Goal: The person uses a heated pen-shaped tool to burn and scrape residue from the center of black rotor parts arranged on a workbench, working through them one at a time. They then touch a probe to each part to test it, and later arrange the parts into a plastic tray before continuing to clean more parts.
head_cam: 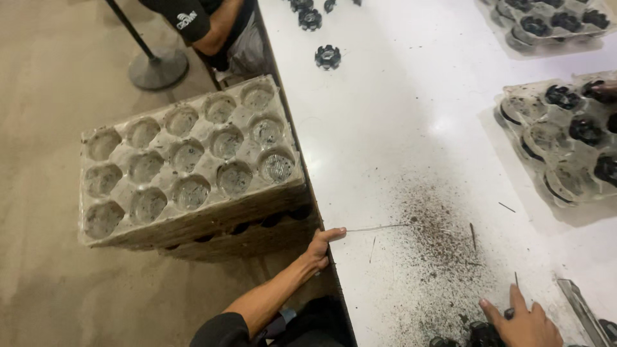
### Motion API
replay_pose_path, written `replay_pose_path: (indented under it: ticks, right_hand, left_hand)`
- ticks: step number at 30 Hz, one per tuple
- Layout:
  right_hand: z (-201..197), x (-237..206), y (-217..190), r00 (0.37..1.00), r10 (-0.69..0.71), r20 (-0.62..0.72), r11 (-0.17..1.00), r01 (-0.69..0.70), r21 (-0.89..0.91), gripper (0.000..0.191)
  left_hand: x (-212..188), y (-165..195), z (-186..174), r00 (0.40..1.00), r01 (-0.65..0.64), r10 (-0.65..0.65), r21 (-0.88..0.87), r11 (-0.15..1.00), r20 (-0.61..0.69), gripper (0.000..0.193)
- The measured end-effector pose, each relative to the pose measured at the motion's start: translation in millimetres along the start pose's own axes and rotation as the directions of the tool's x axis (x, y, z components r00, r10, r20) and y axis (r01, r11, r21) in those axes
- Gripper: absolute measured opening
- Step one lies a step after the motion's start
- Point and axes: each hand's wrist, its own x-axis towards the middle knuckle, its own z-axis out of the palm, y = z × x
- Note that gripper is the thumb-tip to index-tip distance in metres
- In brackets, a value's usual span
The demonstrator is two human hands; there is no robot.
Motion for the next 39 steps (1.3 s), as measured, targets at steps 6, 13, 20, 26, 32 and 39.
replay_pose_path:
  ticks: [6,13,20,26,32,39]
  right_hand:
    - [31.2,1.1,22.4,0.97,-0.088,-0.226,0.97,0.135,0.201,0.105]
    - [41.9,-36.2,40.9,0.934,-0.156,-0.321,0.988,0.142,-0.068,0.095]
    - [82.4,-90.0,-2.4,0.924,-0.027,-0.38,0.993,0.068,0.094,0.099]
    - [71.4,-84.3,1.7,0.937,0.031,-0.347,0.984,0.031,0.173,0.103]
    - [22.4,-74.8,-0.2,0.995,-0.023,-0.097,0.976,0.044,0.211,0.099]
    - [-113.0,-96.9,-161.4,0.811,-0.573,0.119,0.792,0.511,0.335,0.091]
  left_hand:
    - [-15.5,23.1,11.1,0.98,-0.182,0.199,0.413,0.892,0.003,0.059]
    - [-61.2,89.2,25.6,0.738,-0.288,0.588,0.943,-0.169,0.331,0.091]
    - [-31.1,199.9,-12.9,0.686,-0.142,0.479,0.747,-0.65,0.547,0.029]
    - [1.9,216.1,-34.8,0.661,-0.3,0.632,0.915,-0.27,0.404,0.028]
    - [-5.9,240.1,-24.8,0.627,-0.563,0.779,0.673,0.481,-0.032,0.04]
    - [-39.5,263.7,24.8,0.427,-0.473,0.751,0.833,-0.289,0.503,0.029]
